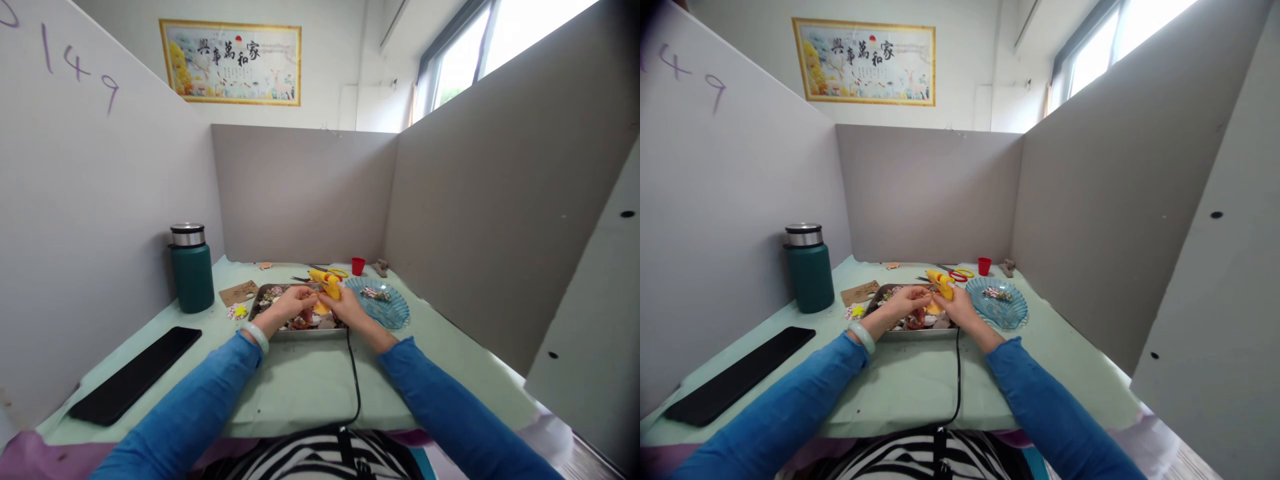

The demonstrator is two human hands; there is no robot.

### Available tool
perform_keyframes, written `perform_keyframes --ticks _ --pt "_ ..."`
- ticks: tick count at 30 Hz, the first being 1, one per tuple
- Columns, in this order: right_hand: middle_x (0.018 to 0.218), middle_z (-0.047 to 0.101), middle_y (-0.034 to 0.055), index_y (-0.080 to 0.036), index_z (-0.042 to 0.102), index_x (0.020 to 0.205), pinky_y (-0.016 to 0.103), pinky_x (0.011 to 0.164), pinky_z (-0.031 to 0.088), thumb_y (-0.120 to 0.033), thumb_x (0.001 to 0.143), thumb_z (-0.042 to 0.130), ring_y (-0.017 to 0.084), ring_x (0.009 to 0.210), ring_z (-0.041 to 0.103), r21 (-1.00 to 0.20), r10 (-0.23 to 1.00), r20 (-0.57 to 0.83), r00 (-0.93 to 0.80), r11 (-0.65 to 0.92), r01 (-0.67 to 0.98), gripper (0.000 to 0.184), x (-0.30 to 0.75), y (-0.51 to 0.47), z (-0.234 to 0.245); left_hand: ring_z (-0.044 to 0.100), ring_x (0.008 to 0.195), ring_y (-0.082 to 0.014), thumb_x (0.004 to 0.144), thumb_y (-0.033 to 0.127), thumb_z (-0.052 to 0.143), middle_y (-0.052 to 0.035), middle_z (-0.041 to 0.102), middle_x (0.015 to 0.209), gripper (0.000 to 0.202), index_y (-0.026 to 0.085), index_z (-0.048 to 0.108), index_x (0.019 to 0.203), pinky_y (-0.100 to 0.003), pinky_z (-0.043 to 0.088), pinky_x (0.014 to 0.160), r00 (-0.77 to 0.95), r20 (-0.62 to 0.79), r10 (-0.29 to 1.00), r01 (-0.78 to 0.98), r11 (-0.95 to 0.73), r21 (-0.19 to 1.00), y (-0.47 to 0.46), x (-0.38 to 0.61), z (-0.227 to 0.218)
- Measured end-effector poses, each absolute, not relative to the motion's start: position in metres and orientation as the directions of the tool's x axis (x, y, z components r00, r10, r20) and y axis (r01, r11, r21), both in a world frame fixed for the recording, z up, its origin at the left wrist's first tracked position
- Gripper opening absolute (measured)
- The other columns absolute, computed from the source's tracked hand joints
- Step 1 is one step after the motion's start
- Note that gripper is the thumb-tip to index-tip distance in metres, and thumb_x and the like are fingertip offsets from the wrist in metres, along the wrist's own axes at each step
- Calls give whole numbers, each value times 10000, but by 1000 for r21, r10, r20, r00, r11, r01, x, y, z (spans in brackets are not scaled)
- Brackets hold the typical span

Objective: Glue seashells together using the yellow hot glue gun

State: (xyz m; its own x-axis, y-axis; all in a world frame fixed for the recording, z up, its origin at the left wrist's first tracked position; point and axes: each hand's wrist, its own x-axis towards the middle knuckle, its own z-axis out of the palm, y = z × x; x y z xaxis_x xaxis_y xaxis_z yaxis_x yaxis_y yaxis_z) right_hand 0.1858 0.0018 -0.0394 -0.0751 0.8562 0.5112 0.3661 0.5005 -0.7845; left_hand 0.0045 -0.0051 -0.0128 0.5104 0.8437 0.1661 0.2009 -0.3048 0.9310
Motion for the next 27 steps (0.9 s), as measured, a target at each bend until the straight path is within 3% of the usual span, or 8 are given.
perform_keyframes --ticks 27 --pt "816 698 81 -163 687 889 350 688 529 -395 743 666 242 780 650 -798 860 501 -99 502 334 276 185 0 -38 572 442 -118 751 474 649 12 581 489 359 138 567 848 -185 316 430 495 149 856 206 -283 937 -3 4 -14"
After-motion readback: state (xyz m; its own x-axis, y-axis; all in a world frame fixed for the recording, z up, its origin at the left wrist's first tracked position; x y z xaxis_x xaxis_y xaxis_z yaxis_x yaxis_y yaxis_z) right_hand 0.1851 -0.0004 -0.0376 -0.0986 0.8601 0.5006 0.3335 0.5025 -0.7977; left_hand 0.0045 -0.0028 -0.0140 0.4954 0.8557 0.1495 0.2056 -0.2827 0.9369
